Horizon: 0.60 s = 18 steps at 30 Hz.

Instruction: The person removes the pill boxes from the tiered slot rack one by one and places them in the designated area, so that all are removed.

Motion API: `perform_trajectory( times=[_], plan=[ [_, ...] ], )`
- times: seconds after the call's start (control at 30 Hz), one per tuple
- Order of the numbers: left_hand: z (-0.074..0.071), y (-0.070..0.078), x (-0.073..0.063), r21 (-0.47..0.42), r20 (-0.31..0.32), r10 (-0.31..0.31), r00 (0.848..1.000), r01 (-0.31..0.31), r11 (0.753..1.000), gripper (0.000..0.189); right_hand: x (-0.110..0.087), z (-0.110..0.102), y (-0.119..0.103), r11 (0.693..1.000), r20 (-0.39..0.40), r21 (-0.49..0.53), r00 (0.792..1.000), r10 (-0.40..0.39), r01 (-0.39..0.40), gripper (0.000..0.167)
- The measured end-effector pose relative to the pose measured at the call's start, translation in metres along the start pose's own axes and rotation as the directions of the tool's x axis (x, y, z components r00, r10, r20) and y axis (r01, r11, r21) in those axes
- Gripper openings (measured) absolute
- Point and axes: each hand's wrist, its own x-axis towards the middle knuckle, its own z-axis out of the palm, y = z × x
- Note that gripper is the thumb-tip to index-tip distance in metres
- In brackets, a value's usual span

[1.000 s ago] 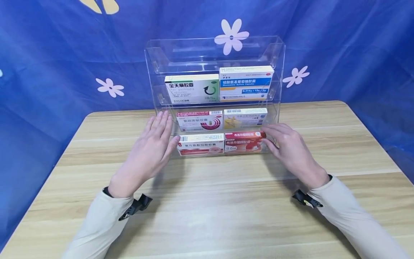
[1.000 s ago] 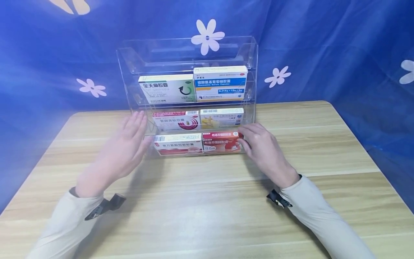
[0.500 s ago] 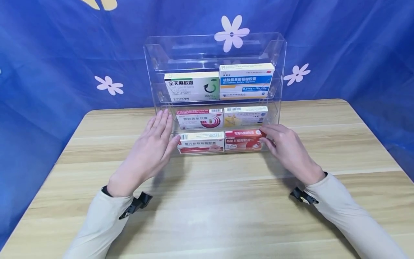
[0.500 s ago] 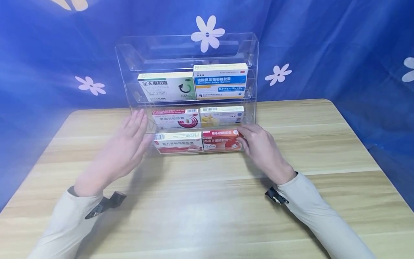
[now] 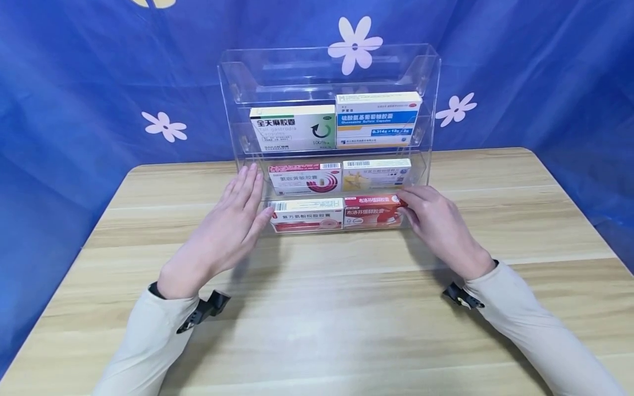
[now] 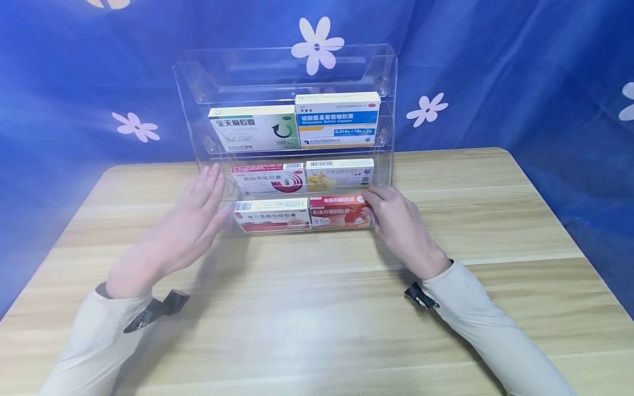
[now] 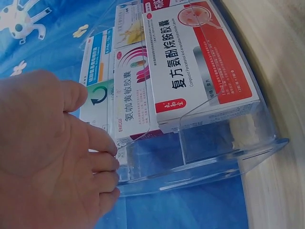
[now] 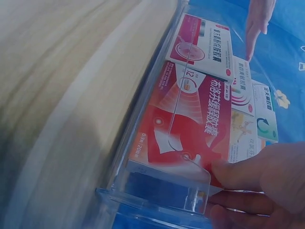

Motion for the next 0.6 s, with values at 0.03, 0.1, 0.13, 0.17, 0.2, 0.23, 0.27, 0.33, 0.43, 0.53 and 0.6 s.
perform_trajectory(
  times=[0.03,0.1,0.13,0.17,0.2,0.23,0.27,0.33,0.43,0.53,0.6],
  plan=[
    [-0.0002,0.0003,-0.0005,-0.002,0.003,-0.002,1.0,0.002,1.0,0.066,-0.0002,0.0003,-0.0003,1.0,0.0,0.0,1.0,0.0,0.0,0.028],
    [0.0,0.0004,-0.0014,-0.006,0.004,-0.003,1.0,0.003,1.0,0.065,-0.0006,0.0007,-0.0008,1.0,-0.001,0.002,1.0,0.0,0.0,0.028],
    [0.0002,0.0004,-0.0017,-0.008,0.006,-0.004,1.0,0.004,1.0,0.065,-0.001,0.0011,-0.001,1.0,0.0,0.004,1.0,0.001,-0.001,0.028],
    [0.0003,0.0004,-0.0022,-0.012,0.007,-0.004,1.0,0.004,1.0,0.065,-0.0013,0.0011,-0.0011,1.0,0.001,0.005,1.0,0.001,-0.001,0.028],
    [0.0008,0.0002,-0.0023,-0.013,0.008,-0.006,1.0,0.006,1.0,0.065,-0.0017,0.0015,-0.0012,1.0,0.002,0.006,1.0,0.001,-0.001,0.027],
    [0.0011,0.0001,-0.0025,-0.015,0.01,-0.006,1.0,0.006,1.0,0.065,-0.0021,0.0019,-0.0012,1.0,0.005,0.009,1.0,0.0,-0.001,0.027],
    [0.0014,-0.0001,-0.0026,-0.018,0.01,-0.004,1.0,0.004,1.0,0.064,-0.0024,0.0021,-0.0011,1.0,0.006,0.011,1.0,0.0,0.0,0.028],
    [0.0018,-0.0005,-0.0023,-0.022,0.013,-0.003,1.0,0.003,1.0,0.064,-0.0029,0.0021,-0.0005,1.0,0.006,0.016,1.0,-0.001,0.001,0.028],
    [0.0015,-0.0011,-0.0008,-0.02,0.007,-0.002,1.0,0.002,1.0,0.064,-0.002,0.001,0.0007,0.999,-0.008,0.034,1.0,-0.002,0.002,0.029],
    [0.0006,-0.0014,0.0002,-0.014,0.004,-0.004,1.0,0.004,1.0,0.065,-0.0011,0.0,0.002,0.999,-0.02,0.051,1.0,0.002,0.0,0.029],
    [0.0001,-0.001,-0.0004,-0.018,0.013,-0.005,1.0,0.005,1.0,0.065,-0.0012,-0.0005,0.0025,0.998,-0.024,0.059,1.0,0.002,-0.001,0.029]
  ],
)
